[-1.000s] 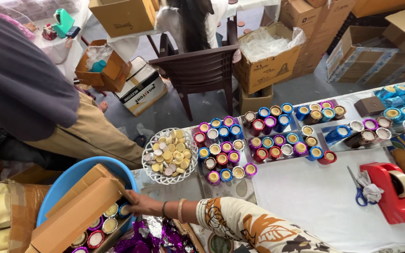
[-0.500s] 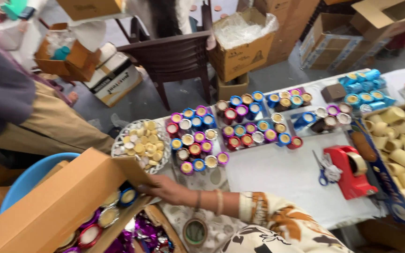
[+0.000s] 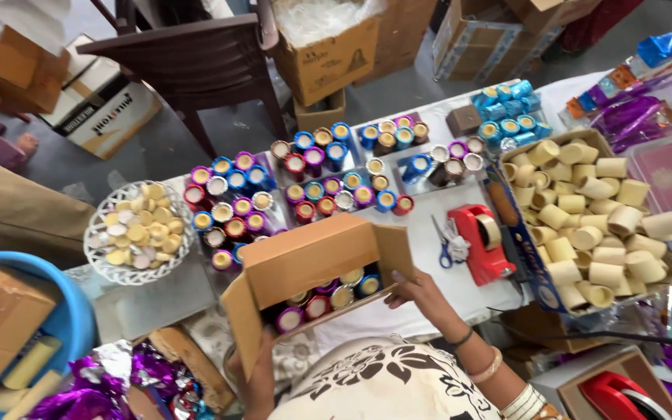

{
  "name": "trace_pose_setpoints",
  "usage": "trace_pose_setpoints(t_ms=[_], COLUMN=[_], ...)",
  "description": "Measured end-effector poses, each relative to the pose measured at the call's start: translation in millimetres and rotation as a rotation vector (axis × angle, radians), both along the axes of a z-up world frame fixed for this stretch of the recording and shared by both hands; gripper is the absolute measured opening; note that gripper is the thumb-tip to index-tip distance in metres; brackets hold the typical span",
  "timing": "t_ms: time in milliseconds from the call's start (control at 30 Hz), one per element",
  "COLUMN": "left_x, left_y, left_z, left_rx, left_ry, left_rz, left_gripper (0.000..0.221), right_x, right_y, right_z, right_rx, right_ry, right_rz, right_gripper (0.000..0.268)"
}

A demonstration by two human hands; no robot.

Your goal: Packing small decorative cylindrical items into a cardboard box and sealing it with tape.

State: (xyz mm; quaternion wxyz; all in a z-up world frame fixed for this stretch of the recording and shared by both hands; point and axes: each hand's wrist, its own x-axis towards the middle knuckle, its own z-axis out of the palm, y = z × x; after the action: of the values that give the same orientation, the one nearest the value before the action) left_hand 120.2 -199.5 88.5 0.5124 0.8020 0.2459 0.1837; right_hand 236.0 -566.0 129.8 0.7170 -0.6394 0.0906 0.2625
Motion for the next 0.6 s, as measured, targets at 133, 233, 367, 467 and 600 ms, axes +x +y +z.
trace_pose_setpoints(t_ms=[133,233,367,467,600], left_x=[28.0,44.7,56.3,59.3,58.2], left_y=[-45.0,-65.1,-69.4,-70.8,-56.6], left_z=[-11.3,-43.7,-112.7,-139.0,-154.1], left_rx=[-0.033,-0.110,0.088,-0.131,-0.417], left_ry=[0.057,0.026,0.102,0.077,0.067], left_rz=[-0.191,-0.207,-0.235,-0.158,-0.173], left_gripper=[0.020,0.021,0.026,0.018,0.021], right_x=[-11.7,-5.7,8.0,20.0,29.8], right_y=[-47.4,-69.6,-75.4,-74.2,-72.0], right_z=[-25.4,-74.7,-88.1,-83.8,-74.8], right_rx=[-0.065,-0.070,-0.065,-0.040,-0.102], right_ry=[0.024,0.043,0.034,0.030,0.029], right_rz=[-0.110,-0.152,-0.162,-0.144,-0.089], right_gripper=[0.046,0.047,0.048,0.050,0.048])
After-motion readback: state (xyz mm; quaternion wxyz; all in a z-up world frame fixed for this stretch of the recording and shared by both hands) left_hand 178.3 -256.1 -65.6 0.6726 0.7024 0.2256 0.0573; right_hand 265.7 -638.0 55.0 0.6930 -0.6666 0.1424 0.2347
